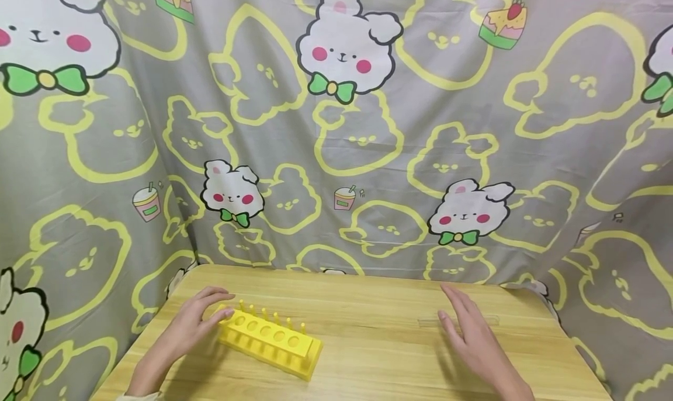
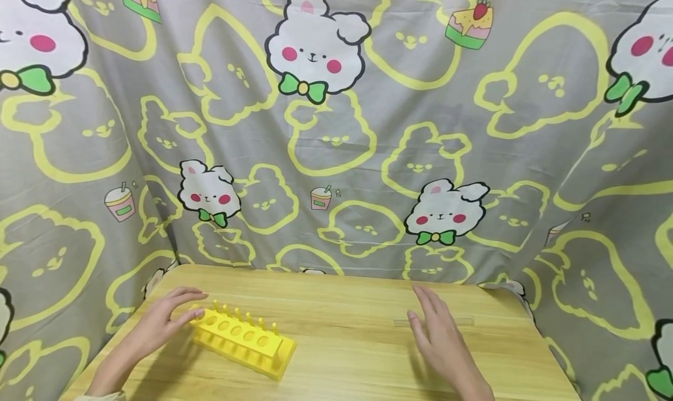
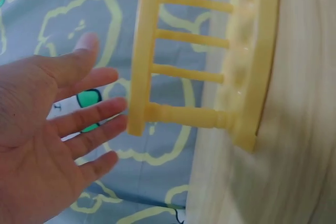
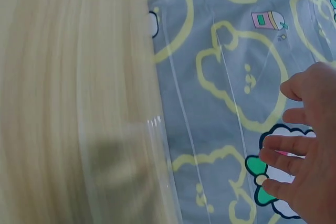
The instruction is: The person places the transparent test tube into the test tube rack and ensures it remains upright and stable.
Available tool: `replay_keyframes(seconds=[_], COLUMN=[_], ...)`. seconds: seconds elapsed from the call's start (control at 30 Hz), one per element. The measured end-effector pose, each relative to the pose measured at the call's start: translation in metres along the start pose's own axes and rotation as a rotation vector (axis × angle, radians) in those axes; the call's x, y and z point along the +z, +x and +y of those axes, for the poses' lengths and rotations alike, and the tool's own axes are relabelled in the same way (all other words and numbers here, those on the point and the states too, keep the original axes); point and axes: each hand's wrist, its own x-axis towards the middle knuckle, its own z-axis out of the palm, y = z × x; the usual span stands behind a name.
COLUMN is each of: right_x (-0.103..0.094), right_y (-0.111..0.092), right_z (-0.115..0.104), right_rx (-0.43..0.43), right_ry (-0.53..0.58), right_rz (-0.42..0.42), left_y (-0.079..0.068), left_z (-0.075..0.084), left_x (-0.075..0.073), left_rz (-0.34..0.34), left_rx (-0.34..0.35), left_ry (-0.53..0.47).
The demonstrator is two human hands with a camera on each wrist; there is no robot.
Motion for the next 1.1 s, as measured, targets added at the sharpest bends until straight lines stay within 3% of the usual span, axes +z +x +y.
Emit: replay_keyframes(seconds=[0.2, 0.7, 1.1], right_x=[0.012, 0.038, 0.063], right_y=[-0.002, 0.001, 0.01], right_z=[-0.013, -0.048, -0.08], right_rx=[-0.012, -0.08, -0.169], right_ry=[0.035, 0.076, 0.162], right_rz=[0.02, 0.082, 0.148], left_y=[-0.003, -0.012, -0.01], left_z=[0.001, -0.004, -0.006], left_x=[0.0, 0.01, 0.011], left_rz=[-0.039, -0.031, -0.021], left_rx=[-0.004, -0.001, 0.086], left_ry=[-0.046, -0.09, -0.124])
